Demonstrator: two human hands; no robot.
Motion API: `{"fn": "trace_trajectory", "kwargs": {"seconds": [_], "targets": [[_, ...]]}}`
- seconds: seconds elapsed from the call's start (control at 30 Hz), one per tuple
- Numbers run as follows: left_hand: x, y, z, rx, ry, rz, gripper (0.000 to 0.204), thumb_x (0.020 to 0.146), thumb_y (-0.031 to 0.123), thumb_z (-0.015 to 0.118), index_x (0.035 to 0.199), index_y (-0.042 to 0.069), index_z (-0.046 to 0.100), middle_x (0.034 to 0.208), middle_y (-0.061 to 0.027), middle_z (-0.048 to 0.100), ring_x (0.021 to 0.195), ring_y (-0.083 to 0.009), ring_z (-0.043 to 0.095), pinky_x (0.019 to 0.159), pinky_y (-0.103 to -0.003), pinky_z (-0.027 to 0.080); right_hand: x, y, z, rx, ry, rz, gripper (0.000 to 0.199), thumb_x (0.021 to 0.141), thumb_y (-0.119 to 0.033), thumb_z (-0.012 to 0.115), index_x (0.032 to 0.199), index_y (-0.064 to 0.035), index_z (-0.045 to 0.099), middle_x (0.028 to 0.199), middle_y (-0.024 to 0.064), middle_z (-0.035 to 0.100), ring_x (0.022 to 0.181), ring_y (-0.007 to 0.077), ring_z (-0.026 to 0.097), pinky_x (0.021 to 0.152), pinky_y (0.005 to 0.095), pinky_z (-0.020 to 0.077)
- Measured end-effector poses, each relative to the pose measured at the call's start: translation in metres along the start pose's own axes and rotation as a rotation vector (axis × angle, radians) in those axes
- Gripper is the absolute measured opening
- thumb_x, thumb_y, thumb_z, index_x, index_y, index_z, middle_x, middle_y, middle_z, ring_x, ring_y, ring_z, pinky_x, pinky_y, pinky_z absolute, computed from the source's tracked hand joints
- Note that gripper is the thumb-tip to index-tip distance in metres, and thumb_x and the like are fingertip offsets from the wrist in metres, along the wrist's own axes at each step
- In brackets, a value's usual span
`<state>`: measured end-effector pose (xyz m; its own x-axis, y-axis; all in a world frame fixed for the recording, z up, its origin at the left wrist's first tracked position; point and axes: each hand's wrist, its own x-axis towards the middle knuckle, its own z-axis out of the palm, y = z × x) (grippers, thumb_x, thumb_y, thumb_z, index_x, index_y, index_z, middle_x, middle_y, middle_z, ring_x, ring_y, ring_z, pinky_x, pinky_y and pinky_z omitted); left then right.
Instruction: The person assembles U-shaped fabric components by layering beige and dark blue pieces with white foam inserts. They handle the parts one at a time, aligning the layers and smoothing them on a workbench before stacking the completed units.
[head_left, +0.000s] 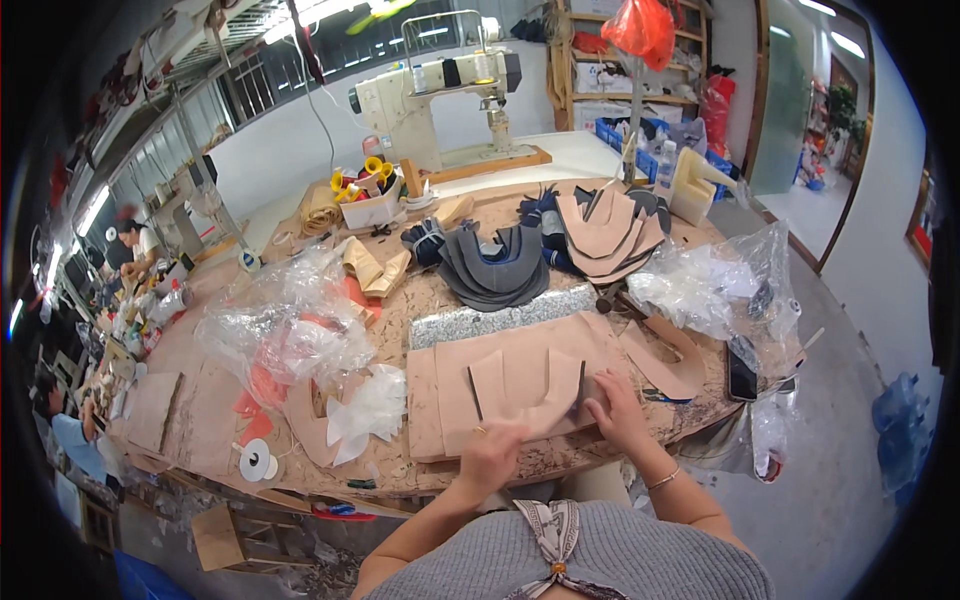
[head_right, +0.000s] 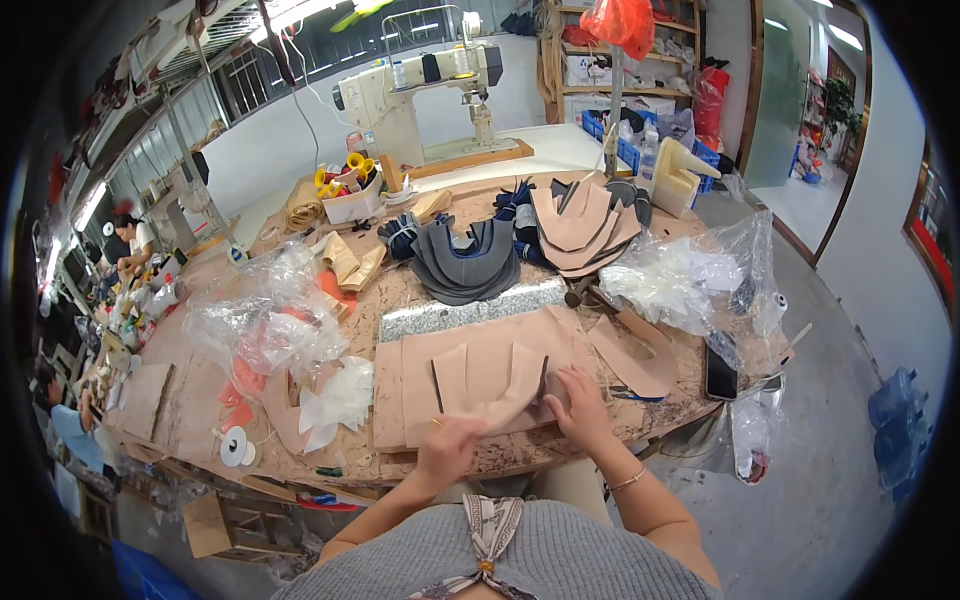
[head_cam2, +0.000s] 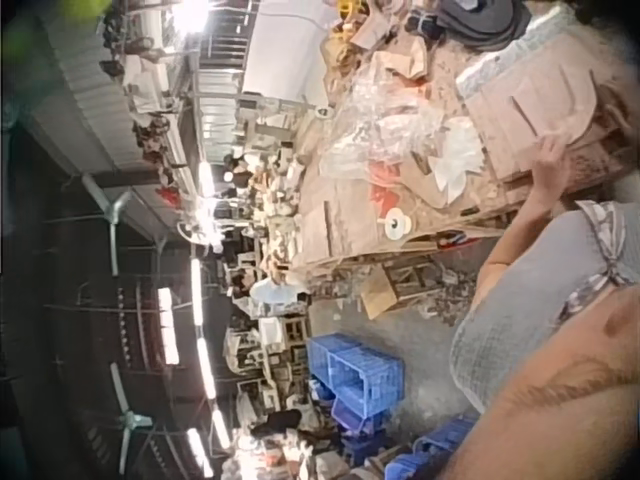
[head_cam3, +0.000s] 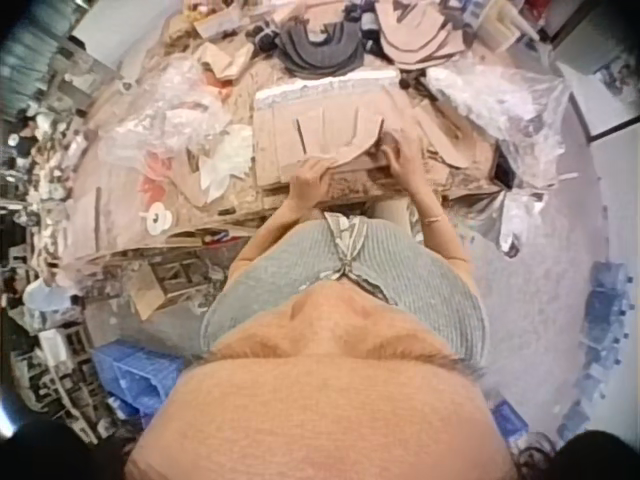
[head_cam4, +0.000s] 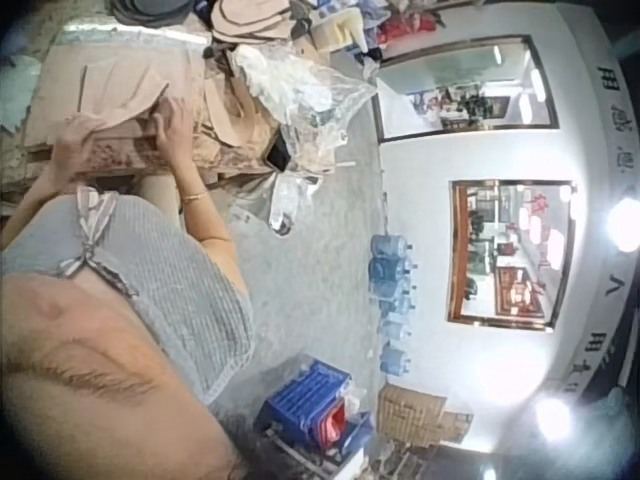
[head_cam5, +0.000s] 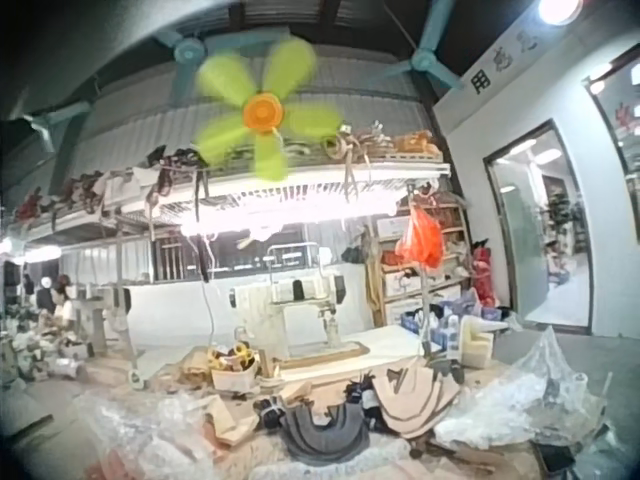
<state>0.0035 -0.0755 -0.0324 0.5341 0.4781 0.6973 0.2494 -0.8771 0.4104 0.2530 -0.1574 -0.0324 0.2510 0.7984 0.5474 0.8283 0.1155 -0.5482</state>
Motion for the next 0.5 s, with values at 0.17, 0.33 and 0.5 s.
{"fn": "trace_trajectory", "kwargs": {"seconds": [0.17,0.33,0.5], "targets": [[0.08,-0.019,-0.049,-0.916,0.455,-0.732,0.016,0.092,0.011,0.061,0.107,0.005,0.062,0.094,-0.0018,0.066,0.078,-0.0129,0.063,0.072,-0.027,0.052,-0.01,-0.008,-0.005,-0.124,0.008,-0.111,0.044,0.079,-0.019,0.07,0.117,-0.0021,0.056,0.122,0.0163,0.055,0.121,0.0371,0.047,0.103,0.0474,0.0363],[0.082,-0.038,-0.06,-1.311,0.507,-0.849,0.021,0.095,0.007,0.054,0.114,0.011,0.06,0.106,-0.004,0.066,0.094,-0.0173,0.065,0.083,-0.038,0.055,-0.015,-0.001,-0.001,-0.184,-0.01,-0.157,0.038,0.078,-0.02,0.069,0.111,-0.0034,0.06,0.121,0.0148,0.056,0.12,0.0354,0.048,0.102,0.0471,0.0363],[0.079,-0.06,-0.05,-1.315,0.468,-0.858,0.022,0.095,0.009,0.054,0.116,0.012,0.057,0.11,-0.0043,0.065,0.098,-0.0193,0.064,0.086,-0.039,0.053,-0.012,-0.003,-0.001,-0.177,-0.007,-0.149,0.035,0.08,-0.023,0.067,0.109,-0.0049,0.062,0.119,0.012,0.058,0.119,0.0328,0.049,0.101,0.0463,0.0371]]}}
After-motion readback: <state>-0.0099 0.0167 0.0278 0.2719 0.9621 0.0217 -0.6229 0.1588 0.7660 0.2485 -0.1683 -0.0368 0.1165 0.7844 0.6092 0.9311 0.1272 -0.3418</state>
